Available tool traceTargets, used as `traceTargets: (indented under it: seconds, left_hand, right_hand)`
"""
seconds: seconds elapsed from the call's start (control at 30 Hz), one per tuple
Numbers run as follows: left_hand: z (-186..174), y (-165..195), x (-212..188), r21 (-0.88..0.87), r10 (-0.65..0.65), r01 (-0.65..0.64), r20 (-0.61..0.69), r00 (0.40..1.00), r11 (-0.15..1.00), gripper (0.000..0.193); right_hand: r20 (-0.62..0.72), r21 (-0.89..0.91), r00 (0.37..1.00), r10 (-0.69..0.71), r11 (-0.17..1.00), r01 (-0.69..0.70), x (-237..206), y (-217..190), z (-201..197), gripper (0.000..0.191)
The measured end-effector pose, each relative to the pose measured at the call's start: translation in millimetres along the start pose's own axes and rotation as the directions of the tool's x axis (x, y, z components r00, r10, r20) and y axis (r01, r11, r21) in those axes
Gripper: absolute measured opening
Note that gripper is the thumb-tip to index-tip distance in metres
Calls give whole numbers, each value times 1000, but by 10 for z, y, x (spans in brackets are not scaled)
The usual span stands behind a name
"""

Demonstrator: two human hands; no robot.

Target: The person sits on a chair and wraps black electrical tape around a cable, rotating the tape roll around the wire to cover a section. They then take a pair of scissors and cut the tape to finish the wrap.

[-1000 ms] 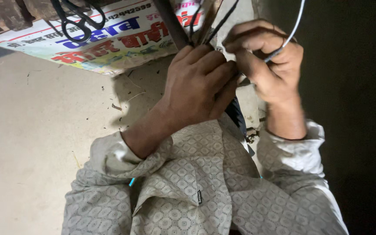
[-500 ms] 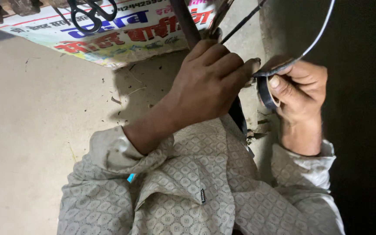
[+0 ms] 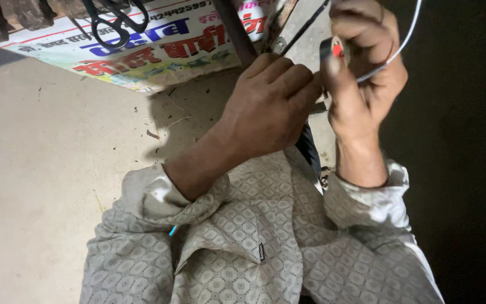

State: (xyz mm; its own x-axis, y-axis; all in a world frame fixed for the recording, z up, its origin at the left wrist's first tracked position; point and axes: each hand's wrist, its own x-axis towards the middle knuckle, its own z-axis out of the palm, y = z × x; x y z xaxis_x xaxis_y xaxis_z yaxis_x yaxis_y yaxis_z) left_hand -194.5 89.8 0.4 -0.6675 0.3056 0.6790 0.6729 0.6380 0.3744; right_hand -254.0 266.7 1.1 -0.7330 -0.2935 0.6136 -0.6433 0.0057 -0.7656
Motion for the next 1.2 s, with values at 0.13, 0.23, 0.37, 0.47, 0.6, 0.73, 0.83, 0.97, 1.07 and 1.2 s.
traceTargets:
  seconds: [0.13,0.23,0.37,0.47,0.6,0.73,0.83,0.97,1.07,1.2]
  left_hand:
    - [-31,0,11,-187,-76,68,-33,997,980,23]
    - [-123,-51,45,-258,-76,93,77,994,962,18]
    - [-193,-91,80,-307,-20,85,209,978,948,17]
    - [-129,-86,93,-244,2,40,167,986,969,16]
    - [-17,-106,55,-140,20,-15,35,999,990,18]
    - [33,-81,-40,-49,-1,1,-8,1000,999,38]
    - [25,-76,-71,-128,-16,17,3,1000,992,45]
    - [42,-45,-17,-117,-25,26,16,1000,993,29]
    - [84,-4,67,-90,-21,23,24,1000,996,20]
    - [35,59,61,-147,-98,89,-50,994,985,18]
  right_hand:
    - [127,-29,992,-4,1000,8,156,20,-43,14]
    - [348,130,936,-51,991,6,180,73,-286,20]
    - [517,115,847,-123,991,74,69,196,-656,30]
    - [458,-18,884,-90,994,111,-86,248,-765,20]
    - [231,212,910,344,895,-392,-372,169,-631,23]
    - [346,487,896,277,764,-424,-453,122,-573,22]
    - [418,487,903,94,816,-311,-384,182,-587,32]
    - [171,253,981,91,958,-133,-314,217,-453,18]
    - [69,191,994,84,977,-96,-176,195,-280,11]
    - [137,135,990,41,989,-60,68,149,-158,9]
